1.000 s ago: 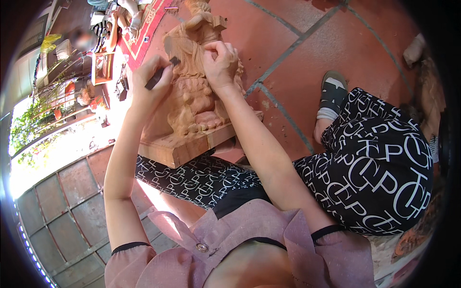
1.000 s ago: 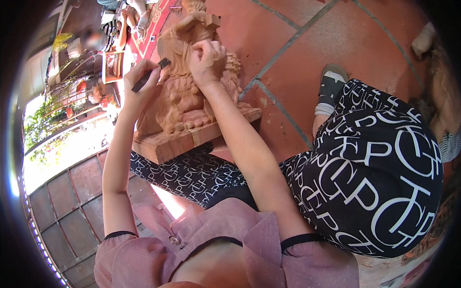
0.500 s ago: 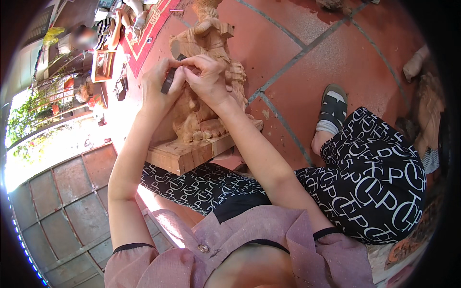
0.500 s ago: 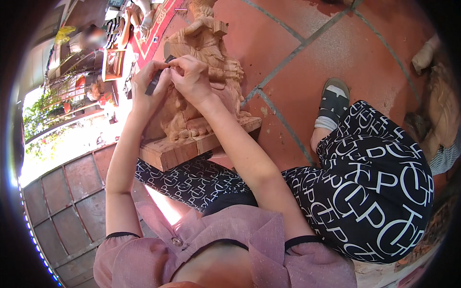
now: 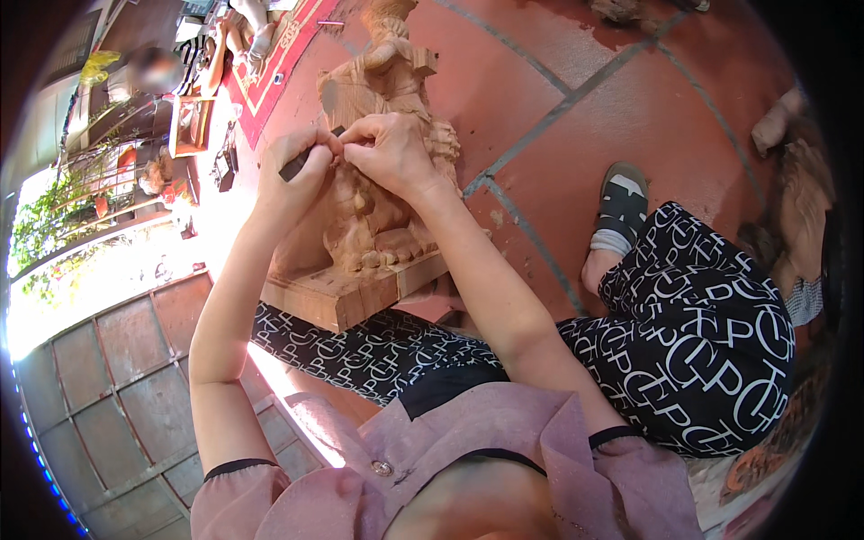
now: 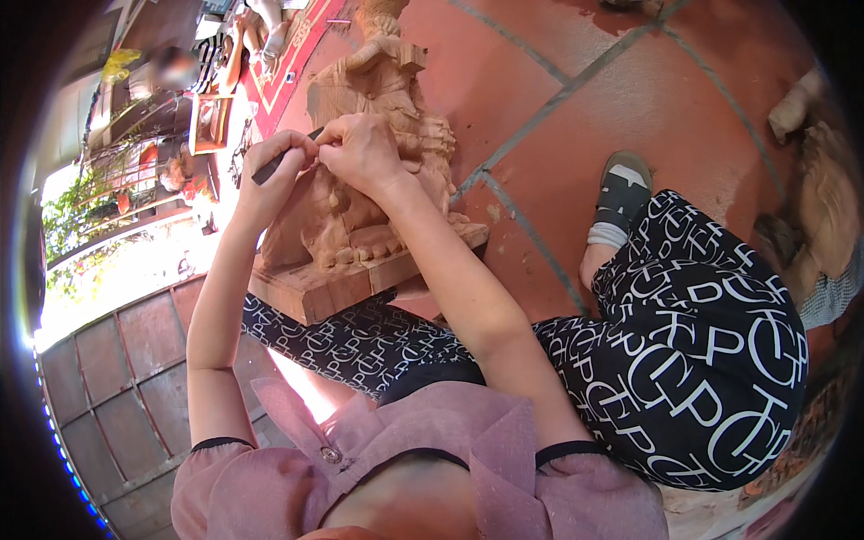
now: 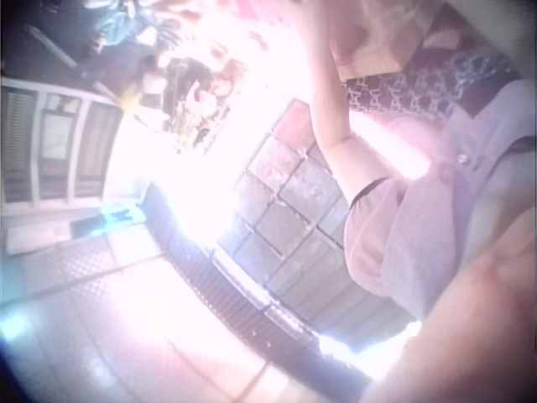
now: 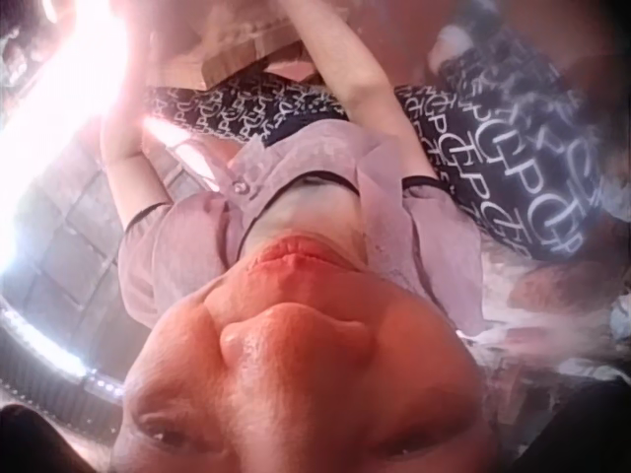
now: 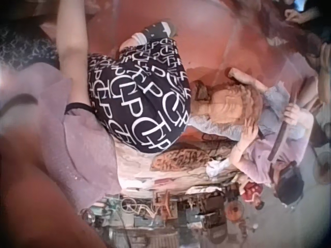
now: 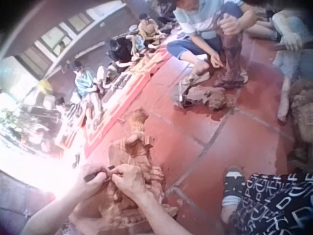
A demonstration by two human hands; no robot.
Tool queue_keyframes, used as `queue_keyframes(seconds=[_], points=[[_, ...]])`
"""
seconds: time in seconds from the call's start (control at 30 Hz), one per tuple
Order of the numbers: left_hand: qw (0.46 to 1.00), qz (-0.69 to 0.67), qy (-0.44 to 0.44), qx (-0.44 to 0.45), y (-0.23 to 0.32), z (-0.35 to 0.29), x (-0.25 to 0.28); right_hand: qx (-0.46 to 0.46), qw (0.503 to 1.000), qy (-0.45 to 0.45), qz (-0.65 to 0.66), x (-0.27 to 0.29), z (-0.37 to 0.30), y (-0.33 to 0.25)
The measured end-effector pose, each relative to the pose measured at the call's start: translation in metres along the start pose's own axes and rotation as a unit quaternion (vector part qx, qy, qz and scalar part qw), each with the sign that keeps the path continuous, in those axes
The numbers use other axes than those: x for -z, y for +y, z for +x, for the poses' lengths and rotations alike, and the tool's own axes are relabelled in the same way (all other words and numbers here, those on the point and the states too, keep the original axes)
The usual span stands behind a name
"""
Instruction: The person carves a wooden figurine using a chisel while sitting on the floor. They hold the wood with one hand and use the chisel with the other to shape details on the piece.
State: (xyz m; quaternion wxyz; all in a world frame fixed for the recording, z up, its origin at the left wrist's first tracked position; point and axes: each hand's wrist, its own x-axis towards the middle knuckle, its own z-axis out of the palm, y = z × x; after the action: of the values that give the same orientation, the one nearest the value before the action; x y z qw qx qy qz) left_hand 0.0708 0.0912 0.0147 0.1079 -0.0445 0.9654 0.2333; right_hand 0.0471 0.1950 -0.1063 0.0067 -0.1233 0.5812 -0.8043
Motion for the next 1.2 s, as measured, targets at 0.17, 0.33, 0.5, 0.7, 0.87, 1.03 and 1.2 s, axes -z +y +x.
queue_keyframes(seconds=[0.17, 0.33, 0.5, 0.7, 0.87, 1.03, 1.2], points=[[0.997, -0.022, 0.053, -0.054, -0.01, 0.018, -0.002, 0.022, 0.998, 0.055, 0.004, -0.008, 0.001, -0.008], [0.999, 0.036, -0.036, 0.012, 0.008, 0.004, 0.004, -0.035, 0.995, -0.079, -0.04, 0.014, 0.008, -0.014], [0.999, 0.012, -0.009, -0.036, -0.007, 0.013, 0.006, -0.02, 0.998, -0.055, -0.017, 0.009, 0.007, -0.008], [0.995, -0.026, 0.063, -0.076, 0.006, 0.0, 0.009, -0.107, 0.987, 0.048, 0.11, 0.02, 0.015, 0.042], [0.994, -0.015, 0.078, -0.08, 0.001, 0.005, 0.0, -0.079, 0.989, 0.124, 0.0, 0.016, 0.008, 0.065], [0.997, 0.055, 0.017, -0.042, 0.0, 0.008, -0.003, -0.124, 0.984, 0.121, 0.045, 0.013, 0.01, 0.068], [0.997, 0.063, 0.025, -0.046, 0.008, 0.003, -0.006, -0.097, 0.988, 0.121, -0.019, 0.015, 0.008, 0.063]])
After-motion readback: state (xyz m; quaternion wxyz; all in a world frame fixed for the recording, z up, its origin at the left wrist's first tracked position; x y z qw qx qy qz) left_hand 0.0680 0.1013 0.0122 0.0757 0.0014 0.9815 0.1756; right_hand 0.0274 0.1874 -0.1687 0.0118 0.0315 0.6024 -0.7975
